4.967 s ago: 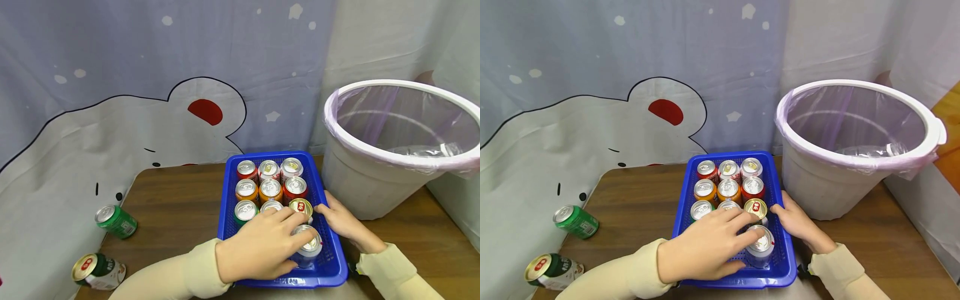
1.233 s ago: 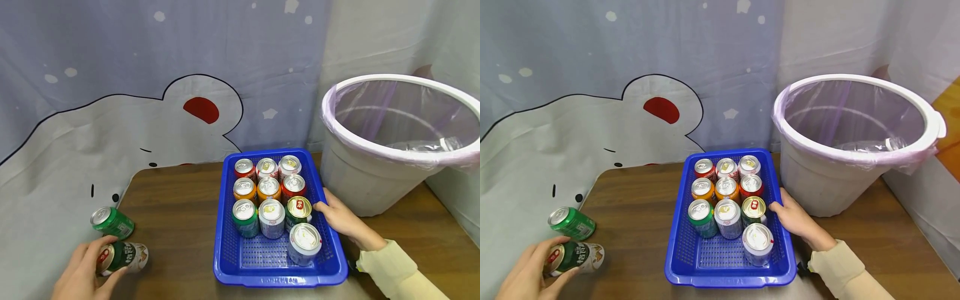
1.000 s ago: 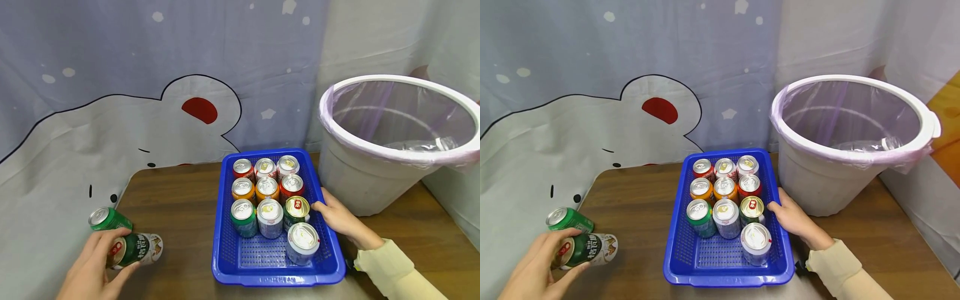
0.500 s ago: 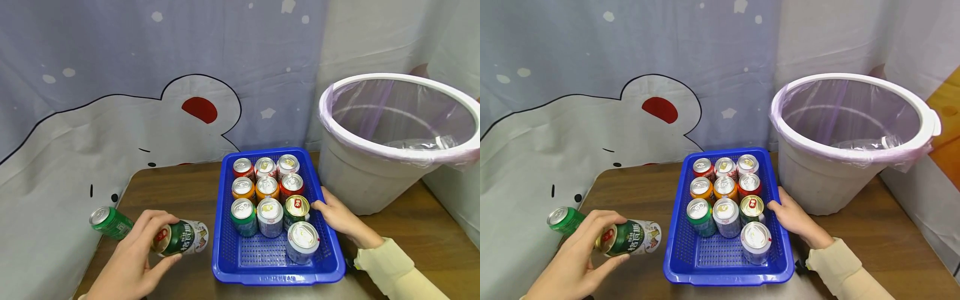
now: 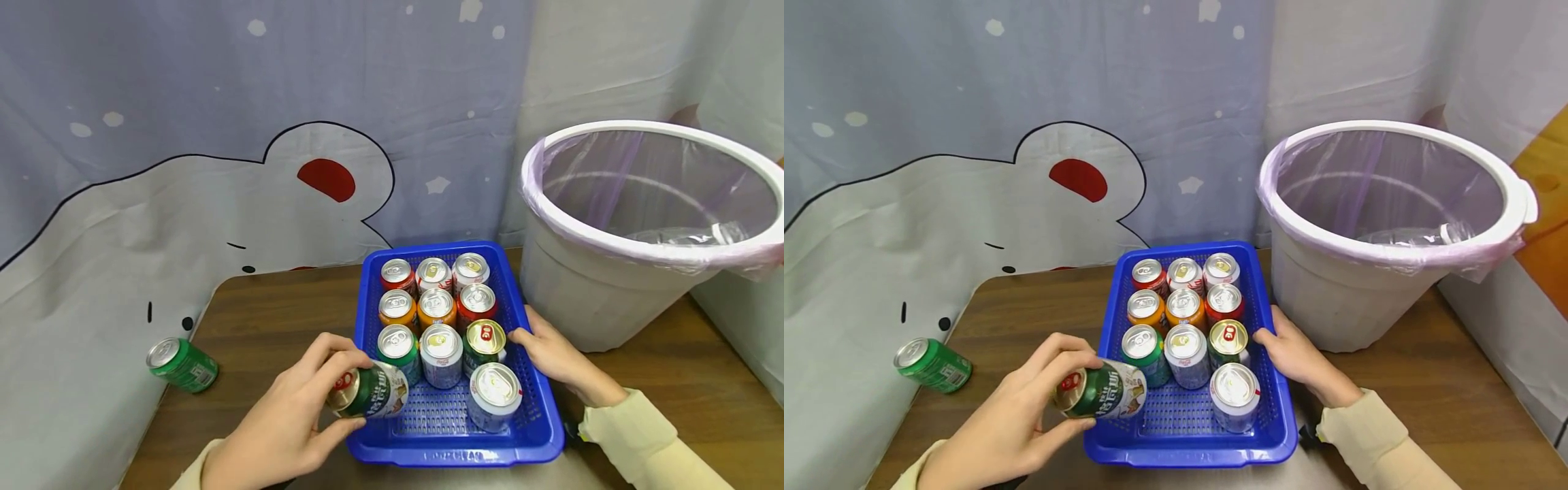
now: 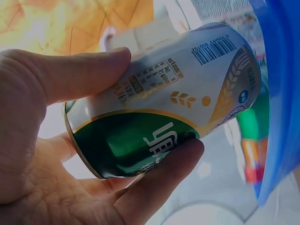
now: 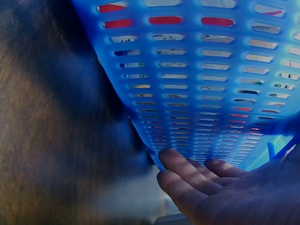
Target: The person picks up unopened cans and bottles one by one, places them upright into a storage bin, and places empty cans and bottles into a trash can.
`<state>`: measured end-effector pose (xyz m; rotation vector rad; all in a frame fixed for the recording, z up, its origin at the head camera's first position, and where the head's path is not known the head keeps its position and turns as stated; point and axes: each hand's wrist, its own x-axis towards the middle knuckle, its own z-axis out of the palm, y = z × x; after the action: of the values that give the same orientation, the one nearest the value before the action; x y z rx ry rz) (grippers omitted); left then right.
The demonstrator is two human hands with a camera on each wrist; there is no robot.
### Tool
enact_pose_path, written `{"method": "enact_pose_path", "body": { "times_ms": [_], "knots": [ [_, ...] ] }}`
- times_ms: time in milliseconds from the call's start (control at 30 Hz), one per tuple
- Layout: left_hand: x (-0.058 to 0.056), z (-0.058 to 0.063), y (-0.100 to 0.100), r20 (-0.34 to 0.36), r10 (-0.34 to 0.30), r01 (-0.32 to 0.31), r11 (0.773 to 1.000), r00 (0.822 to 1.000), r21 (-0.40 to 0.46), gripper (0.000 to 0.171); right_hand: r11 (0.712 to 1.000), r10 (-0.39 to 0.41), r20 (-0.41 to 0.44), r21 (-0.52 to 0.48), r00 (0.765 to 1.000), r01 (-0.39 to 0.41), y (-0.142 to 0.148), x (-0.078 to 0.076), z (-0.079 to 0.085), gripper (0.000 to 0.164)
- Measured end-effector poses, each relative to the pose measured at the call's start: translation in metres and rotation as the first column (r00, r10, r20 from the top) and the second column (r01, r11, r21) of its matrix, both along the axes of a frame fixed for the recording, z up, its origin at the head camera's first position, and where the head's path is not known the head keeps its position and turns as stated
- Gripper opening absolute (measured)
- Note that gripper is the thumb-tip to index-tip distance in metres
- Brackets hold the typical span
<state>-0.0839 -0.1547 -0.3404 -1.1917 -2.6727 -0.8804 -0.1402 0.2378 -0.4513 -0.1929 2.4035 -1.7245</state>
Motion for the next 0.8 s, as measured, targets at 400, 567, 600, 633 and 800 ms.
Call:
{"method": "enact_pose_path", "body": {
  "times_ms": [400,567,600,633,800],
  "knots": [
    [-0.015,-0.015,0.057,-0.103,-0.169,0.145,0.967,0.98,-0.211,0.064,1.0,-0.004,-0.017,-0.004,1.0,0.004,-0.001,-0.001,-0.001,0.048],
    [-0.022,-0.021,0.075,-0.15,-0.234,0.178,0.932,0.961,-0.315,0.064,1.0,0.0,-0.021,-0.006,1.0,0.0,0.0,-0.001,-0.001,0.047],
    [-0.023,-0.022,0.078,-0.158,-0.248,0.186,0.925,0.956,-0.331,0.065,1.0,0.0,-0.021,-0.006,1.0,0.0,0.0,-0.001,-0.001,0.047],
    [-0.023,-0.023,0.081,-0.159,-0.261,0.194,0.918,0.952,-0.347,0.065,1.0,0.001,-0.02,-0.006,1.0,-0.001,0.0,-0.001,-0.001,0.047],
    [-0.027,-0.025,0.093,-0.166,-0.316,0.229,0.887,0.934,-0.4,0.068,1.0,0.007,-0.015,-0.014,1.0,-0.007,0.0,-0.001,-0.001,0.049]
  ]
}}
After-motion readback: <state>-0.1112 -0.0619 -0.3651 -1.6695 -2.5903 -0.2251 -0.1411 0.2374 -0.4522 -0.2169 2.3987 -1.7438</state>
